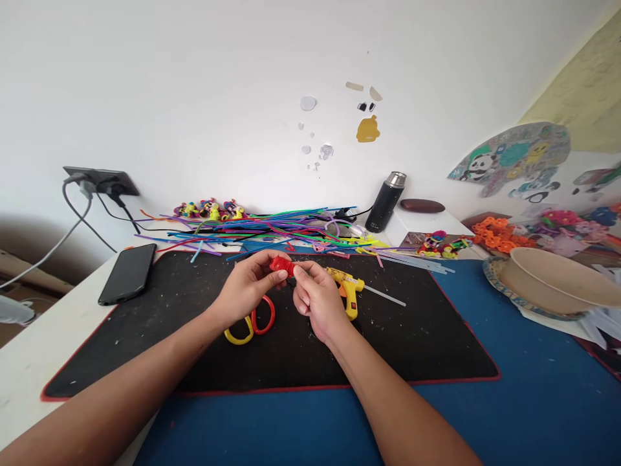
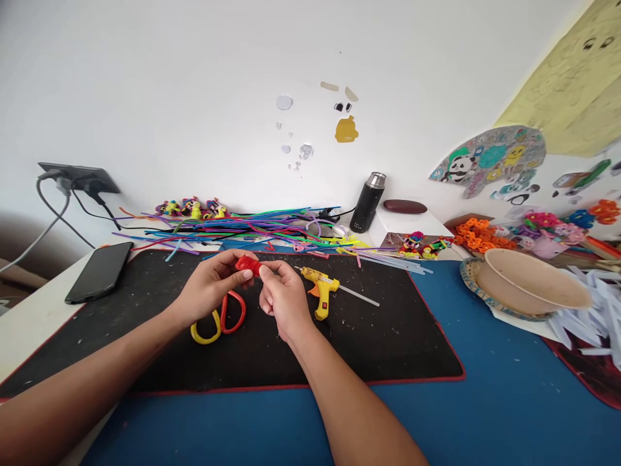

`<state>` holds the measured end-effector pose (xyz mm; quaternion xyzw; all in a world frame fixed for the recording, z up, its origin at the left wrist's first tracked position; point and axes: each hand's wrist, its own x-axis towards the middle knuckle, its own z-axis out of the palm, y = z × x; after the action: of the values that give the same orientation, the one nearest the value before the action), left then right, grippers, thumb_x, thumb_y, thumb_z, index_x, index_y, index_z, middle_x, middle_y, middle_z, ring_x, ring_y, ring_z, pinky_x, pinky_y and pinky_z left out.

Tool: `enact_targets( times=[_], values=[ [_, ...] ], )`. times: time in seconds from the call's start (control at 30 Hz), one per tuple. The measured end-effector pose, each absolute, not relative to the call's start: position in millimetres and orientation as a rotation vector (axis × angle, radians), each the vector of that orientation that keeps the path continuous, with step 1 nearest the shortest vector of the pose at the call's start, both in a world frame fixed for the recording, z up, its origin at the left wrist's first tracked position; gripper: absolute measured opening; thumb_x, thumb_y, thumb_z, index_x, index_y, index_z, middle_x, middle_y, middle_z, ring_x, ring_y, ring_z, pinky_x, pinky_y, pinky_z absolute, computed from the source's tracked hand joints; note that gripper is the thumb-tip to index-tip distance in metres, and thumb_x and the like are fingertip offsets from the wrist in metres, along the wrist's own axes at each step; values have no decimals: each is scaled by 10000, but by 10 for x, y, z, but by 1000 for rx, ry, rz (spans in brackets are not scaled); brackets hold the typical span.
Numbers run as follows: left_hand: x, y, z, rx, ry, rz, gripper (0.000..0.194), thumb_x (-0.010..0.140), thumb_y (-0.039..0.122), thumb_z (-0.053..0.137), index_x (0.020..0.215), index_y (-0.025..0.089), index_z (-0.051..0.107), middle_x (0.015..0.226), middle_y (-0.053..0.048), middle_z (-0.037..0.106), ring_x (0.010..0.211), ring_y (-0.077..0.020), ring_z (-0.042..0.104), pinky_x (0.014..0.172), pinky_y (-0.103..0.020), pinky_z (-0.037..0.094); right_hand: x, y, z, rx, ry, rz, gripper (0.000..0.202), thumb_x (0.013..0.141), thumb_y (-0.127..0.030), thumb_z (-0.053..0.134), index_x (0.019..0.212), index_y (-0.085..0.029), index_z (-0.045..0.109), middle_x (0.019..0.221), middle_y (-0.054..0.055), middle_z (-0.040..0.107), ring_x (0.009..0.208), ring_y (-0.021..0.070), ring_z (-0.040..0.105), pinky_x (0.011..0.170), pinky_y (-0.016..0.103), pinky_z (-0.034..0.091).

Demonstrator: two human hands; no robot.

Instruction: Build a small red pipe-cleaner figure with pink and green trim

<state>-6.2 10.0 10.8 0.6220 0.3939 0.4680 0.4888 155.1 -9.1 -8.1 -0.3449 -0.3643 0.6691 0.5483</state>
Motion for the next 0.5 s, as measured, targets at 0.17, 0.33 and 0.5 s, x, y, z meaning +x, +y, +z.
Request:
enact_targets(
  times=[0.17, 0.33, 0.5],
  values=[
    [-42, 142, 97, 1477, 948, 1129, 420, 805, 495, 829, 1026, 165, 694, 869, -34, 702, 720, -172, 655, 665, -307, 569, 1570, -99, -63, -802, -869, 1630, 396, 828, -531, 788, 979, -214, 606, 483, -107, 479, 366, 76, 375, 372, 201, 171],
    [-51, 166, 88, 1396, 898, 1146, 392, 796, 467, 856, 977, 157, 698, 785, -20, 694, 692, -164, 650, 637, -288, 553, 1584, -90, -56, -767, -855, 1656, 374, 865, -535, 752, 871, -213, 562, 504, -85, 500, 381, 84, 404, 381, 212, 174],
    [-74, 184, 64, 1312, 814, 1115, 358, 800, 427, 871, 958, 149, 708, 753, -21, 701, 666, -148, 642, 622, -263, 532, 1587, -80, -53, -758, -819, 1683, 386, 815, -515, 810, 881, -210, 582, 487, -101, 476, 376, 71, 363, 391, 215, 174]
  ],
)
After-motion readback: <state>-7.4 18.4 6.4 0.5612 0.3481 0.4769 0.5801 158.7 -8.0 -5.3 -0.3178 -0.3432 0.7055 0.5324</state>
